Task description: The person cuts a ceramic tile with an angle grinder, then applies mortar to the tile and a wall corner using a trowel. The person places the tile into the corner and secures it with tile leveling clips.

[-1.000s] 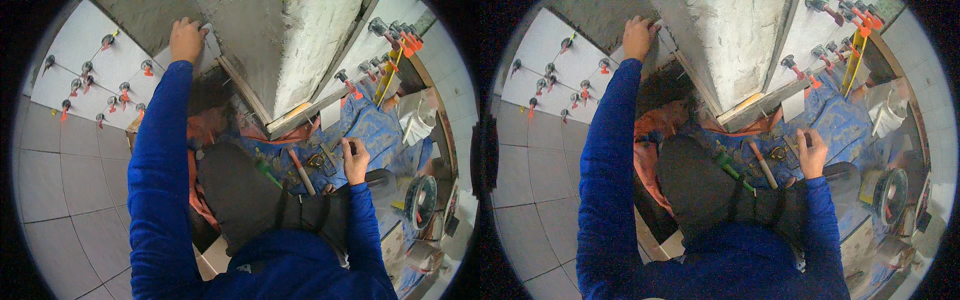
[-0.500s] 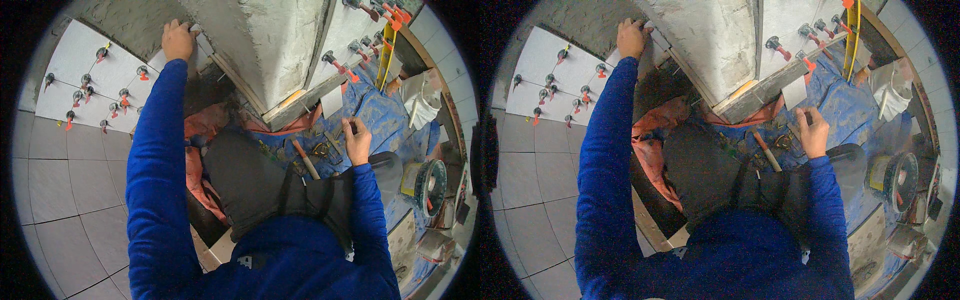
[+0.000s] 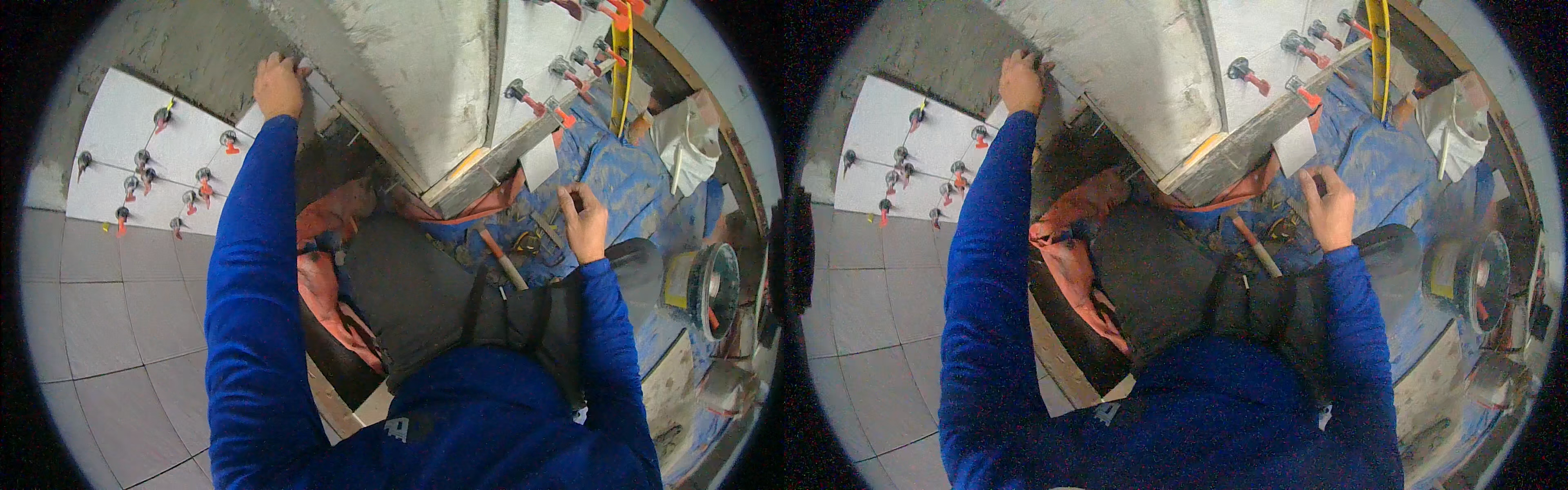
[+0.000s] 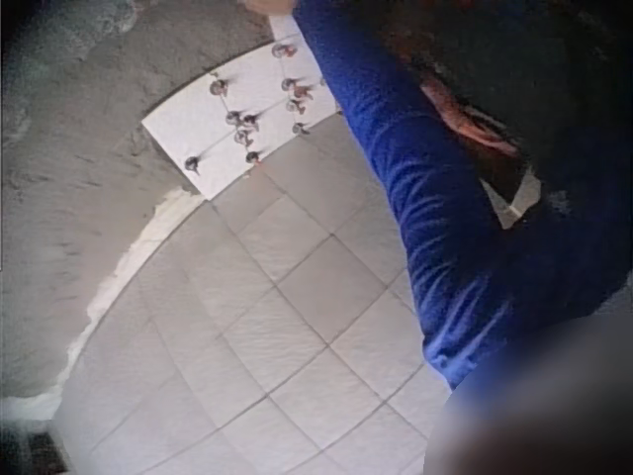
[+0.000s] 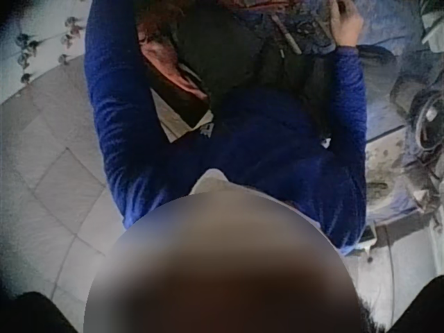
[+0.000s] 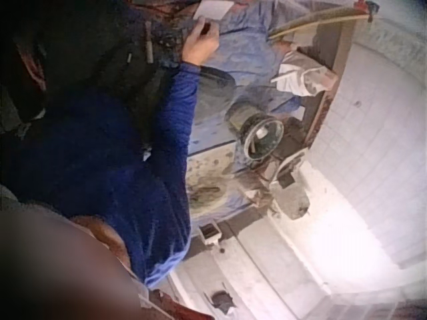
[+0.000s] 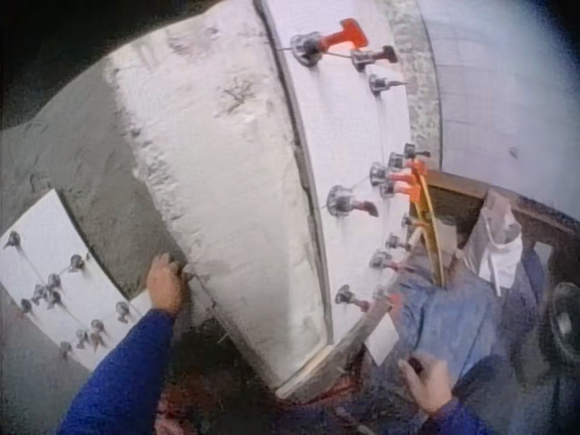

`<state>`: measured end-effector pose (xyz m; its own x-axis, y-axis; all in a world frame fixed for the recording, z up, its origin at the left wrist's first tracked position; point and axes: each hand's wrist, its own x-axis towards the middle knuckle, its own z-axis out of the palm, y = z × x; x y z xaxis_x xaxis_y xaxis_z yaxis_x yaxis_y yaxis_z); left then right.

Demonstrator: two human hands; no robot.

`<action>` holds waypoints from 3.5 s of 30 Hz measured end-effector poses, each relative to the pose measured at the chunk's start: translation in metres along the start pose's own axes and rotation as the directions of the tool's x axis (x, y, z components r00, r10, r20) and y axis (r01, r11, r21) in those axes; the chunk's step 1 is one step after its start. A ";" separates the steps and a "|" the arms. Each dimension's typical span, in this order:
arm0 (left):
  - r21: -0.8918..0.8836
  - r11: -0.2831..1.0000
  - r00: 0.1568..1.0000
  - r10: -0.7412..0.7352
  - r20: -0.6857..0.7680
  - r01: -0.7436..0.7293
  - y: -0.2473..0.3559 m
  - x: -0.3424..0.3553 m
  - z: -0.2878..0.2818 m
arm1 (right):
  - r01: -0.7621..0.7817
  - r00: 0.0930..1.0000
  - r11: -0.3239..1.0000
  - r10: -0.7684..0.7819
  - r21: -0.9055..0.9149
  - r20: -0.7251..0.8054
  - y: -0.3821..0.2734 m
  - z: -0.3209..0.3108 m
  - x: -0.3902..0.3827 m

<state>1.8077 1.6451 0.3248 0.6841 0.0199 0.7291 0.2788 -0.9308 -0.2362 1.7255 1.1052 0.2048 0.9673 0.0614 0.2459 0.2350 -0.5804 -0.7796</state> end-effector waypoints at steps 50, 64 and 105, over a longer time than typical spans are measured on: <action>-0.222 0.951 0.974 -0.227 -0.019 0.217 -0.005 -0.010 -0.005 | 0.056 0.997 0.998 -0.056 0.016 -0.056 0.033 -0.008 -0.003; -0.199 0.946 0.966 -0.257 0.021 0.256 -0.003 -0.010 0.000 | -0.004 1.000 1.000 0.004 0.003 0.014 0.017 -0.008 -0.008; -0.627 0.432 0.762 -0.389 0.518 0.648 0.062 -0.082 0.097 | -0.041 0.992 0.982 0.063 -0.186 0.112 0.064 0.010 -0.006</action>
<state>1.8340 1.6211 0.1885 0.7616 0.5667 0.3144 0.1409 -0.6183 0.7732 1.7360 1.0755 0.1480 0.9847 0.1152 0.1307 0.1733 -0.7235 -0.6682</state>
